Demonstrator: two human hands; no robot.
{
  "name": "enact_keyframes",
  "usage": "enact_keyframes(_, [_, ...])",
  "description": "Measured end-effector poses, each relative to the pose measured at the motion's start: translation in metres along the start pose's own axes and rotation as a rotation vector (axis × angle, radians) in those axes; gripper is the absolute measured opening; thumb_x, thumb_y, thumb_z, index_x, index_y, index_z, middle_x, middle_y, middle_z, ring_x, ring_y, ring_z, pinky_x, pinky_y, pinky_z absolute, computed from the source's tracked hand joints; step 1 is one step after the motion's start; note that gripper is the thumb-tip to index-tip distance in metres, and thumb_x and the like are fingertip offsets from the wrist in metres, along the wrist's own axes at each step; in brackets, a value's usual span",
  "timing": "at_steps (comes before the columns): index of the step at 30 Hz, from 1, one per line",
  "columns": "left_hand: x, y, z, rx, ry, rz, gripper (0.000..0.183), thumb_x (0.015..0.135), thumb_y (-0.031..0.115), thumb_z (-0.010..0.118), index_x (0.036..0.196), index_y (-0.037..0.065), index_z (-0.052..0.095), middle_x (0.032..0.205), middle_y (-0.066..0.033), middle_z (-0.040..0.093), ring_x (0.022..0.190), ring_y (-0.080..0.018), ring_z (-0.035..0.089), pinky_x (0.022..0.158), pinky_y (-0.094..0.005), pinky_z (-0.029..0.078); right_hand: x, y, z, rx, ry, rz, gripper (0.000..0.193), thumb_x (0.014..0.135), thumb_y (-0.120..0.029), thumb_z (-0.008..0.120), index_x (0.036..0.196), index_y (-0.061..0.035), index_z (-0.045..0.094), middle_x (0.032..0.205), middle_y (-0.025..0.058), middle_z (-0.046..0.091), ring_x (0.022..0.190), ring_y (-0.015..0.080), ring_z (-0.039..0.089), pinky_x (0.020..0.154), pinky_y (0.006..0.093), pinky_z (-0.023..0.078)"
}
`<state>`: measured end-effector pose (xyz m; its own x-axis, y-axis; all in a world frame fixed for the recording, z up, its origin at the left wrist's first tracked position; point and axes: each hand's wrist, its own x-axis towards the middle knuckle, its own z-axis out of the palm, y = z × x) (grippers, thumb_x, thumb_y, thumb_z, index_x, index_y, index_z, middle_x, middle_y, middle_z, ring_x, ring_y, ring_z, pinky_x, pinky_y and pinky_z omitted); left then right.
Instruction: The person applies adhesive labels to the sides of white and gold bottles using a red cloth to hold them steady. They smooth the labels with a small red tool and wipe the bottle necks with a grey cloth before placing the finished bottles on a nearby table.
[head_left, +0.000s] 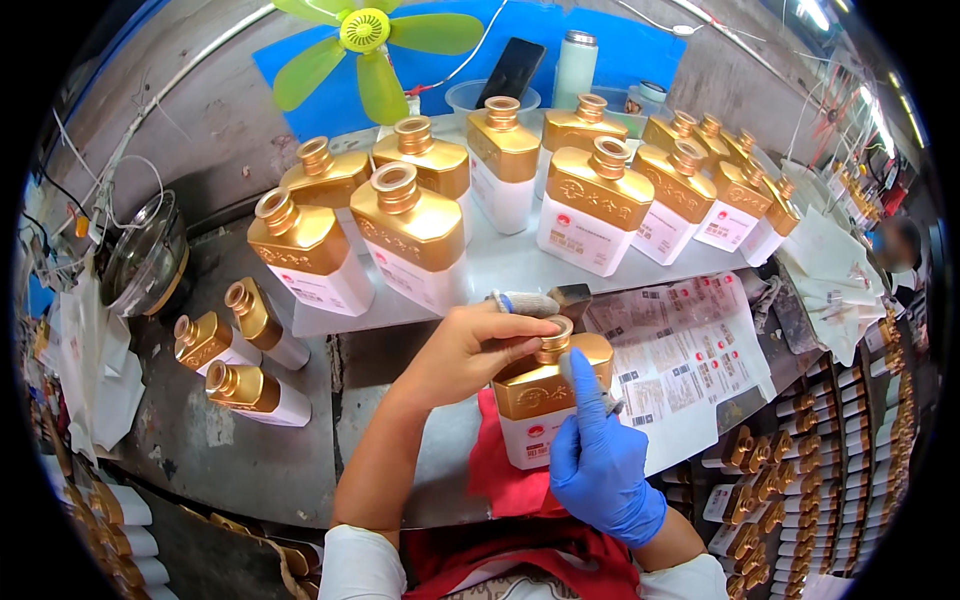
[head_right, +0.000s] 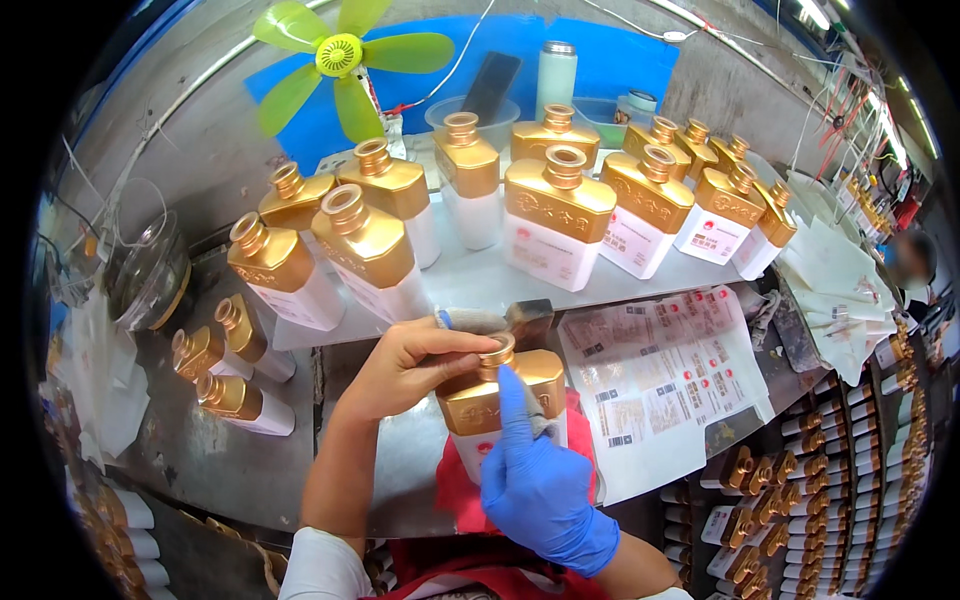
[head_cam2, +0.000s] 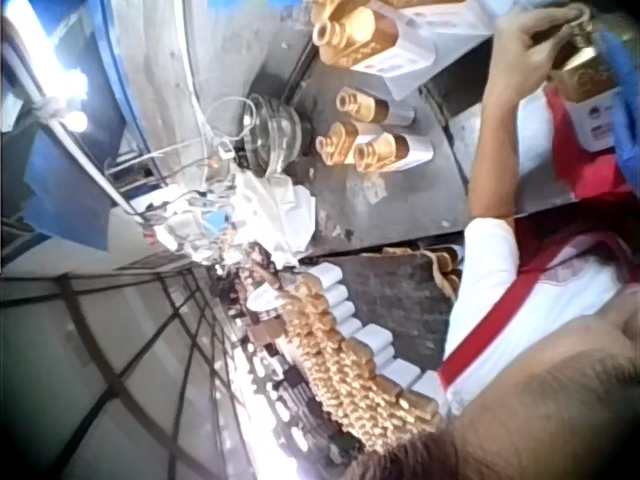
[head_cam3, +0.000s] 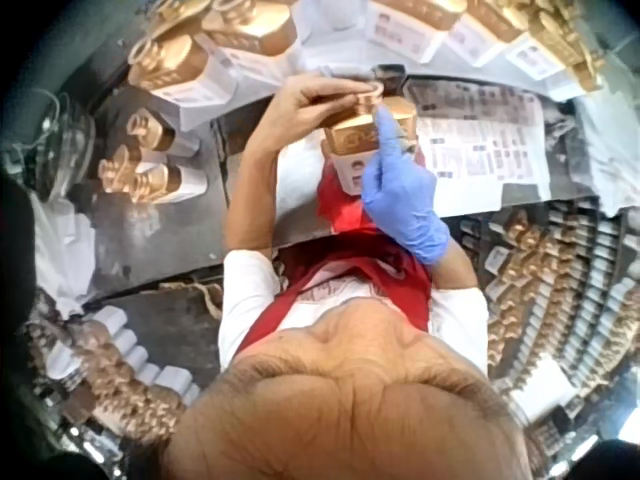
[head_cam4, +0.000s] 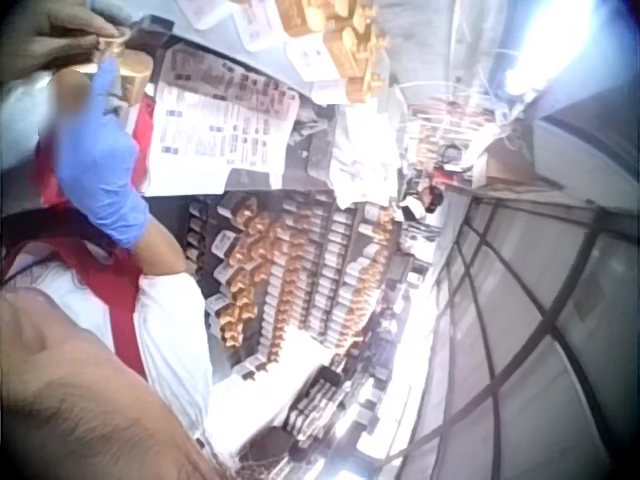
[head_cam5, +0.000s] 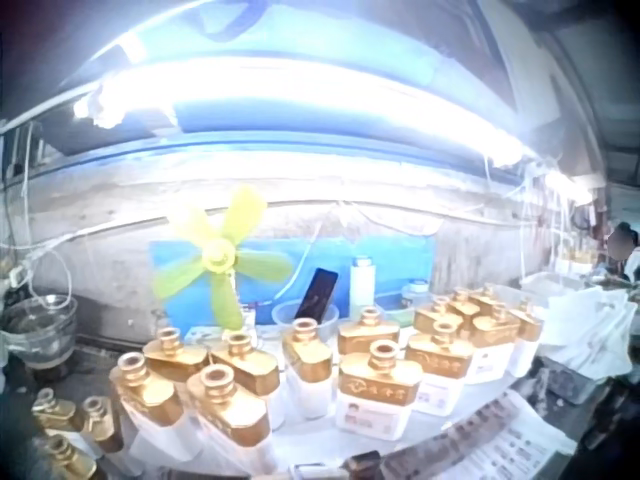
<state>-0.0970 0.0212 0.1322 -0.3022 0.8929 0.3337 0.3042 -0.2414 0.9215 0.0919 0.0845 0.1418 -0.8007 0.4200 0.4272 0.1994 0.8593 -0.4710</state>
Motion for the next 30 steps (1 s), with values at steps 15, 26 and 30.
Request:
enact_keyframes(15, [-0.010,-0.001,0.000,-0.049,-0.157,0.037,0.029,0.097,0.022,0.048,0.110,0.005,0.066,0.115,-0.0098,0.061,0.105,-0.0174,0.055,0.094,-0.0307,0.040,0.008,0.014,-0.033,0.092,-0.128,0.129,0.069,0.077,-0.002,0.046,0.143,-0.0087,0.029,0.116,0.0191,0.058,0.059,0.0242,0.060,0.057,0.0318,0.048])
enact_keyframes(26, [-0.011,-0.019,0.003,-0.276,-0.157,0.025,0.053,0.100,0.042,0.033,0.106,0.000,0.065,0.114,-0.0101,0.058,0.105,-0.0199,0.054,0.095,-0.0316,0.039,0.037,0.009,-0.041,-0.937,-0.501,-0.878,0.059,0.080,-0.010,0.054,0.136,-0.0231,0.040,0.113,0.0102,0.058,0.047,0.0120,0.049,0.040,0.0263,0.039])
enact_keyframes(30, [-0.016,-0.006,0.005,-0.274,-0.175,0.056,0.051,0.100,0.042,0.034,0.105,0.001,0.064,0.113,-0.0110,0.058,0.109,-0.0241,0.050,0.097,-0.0353,0.037,0.053,-0.010,-0.028,-0.788,-0.577,-0.780,0.043,0.080,-0.012,0.055,0.121,-0.0241,0.049,0.078,0.0048,0.055,0.048,0.0187,0.052,0.043,0.0293,0.041])
